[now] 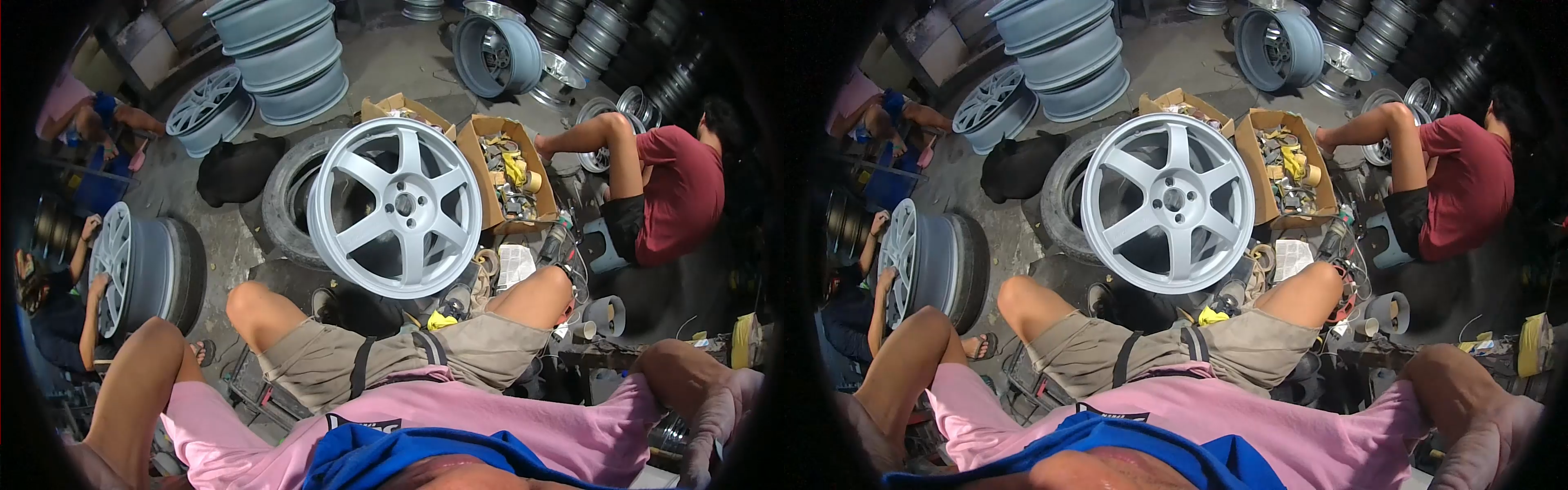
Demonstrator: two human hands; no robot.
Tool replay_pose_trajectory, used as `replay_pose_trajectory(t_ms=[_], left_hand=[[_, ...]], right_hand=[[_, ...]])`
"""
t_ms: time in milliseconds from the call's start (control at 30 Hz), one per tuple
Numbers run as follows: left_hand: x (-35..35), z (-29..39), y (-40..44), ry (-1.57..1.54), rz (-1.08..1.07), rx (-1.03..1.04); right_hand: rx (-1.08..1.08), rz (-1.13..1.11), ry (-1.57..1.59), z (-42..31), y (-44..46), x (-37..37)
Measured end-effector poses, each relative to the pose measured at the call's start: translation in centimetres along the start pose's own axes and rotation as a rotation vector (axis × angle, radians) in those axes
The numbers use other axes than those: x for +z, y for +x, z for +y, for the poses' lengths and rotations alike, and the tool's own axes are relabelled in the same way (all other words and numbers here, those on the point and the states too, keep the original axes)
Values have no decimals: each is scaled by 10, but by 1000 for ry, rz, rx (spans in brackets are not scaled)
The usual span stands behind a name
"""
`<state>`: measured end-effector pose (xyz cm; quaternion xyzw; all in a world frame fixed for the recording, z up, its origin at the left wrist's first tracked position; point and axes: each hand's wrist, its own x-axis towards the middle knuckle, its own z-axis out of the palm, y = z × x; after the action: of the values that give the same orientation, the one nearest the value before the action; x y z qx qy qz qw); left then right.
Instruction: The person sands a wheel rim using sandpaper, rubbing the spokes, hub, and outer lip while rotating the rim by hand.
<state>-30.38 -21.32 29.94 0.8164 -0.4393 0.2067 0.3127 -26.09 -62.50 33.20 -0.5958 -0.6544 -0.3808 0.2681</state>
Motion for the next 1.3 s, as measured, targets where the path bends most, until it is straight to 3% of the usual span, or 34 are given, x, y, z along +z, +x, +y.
replay_pose_trajectory(t_ms=[333, 833, 1300], left_hand=[[-3, 8, -5, 52, 31, 28], [7, -10, -25, 131, 94, 127], [-3, -3, -38, 147, 95, 121]], right_hand=[[-62, 81, 2, -10, -8, 12], [-110, 167, 3, 43, -43, 80], [-110, 141, 118, 33, -33, 84]])
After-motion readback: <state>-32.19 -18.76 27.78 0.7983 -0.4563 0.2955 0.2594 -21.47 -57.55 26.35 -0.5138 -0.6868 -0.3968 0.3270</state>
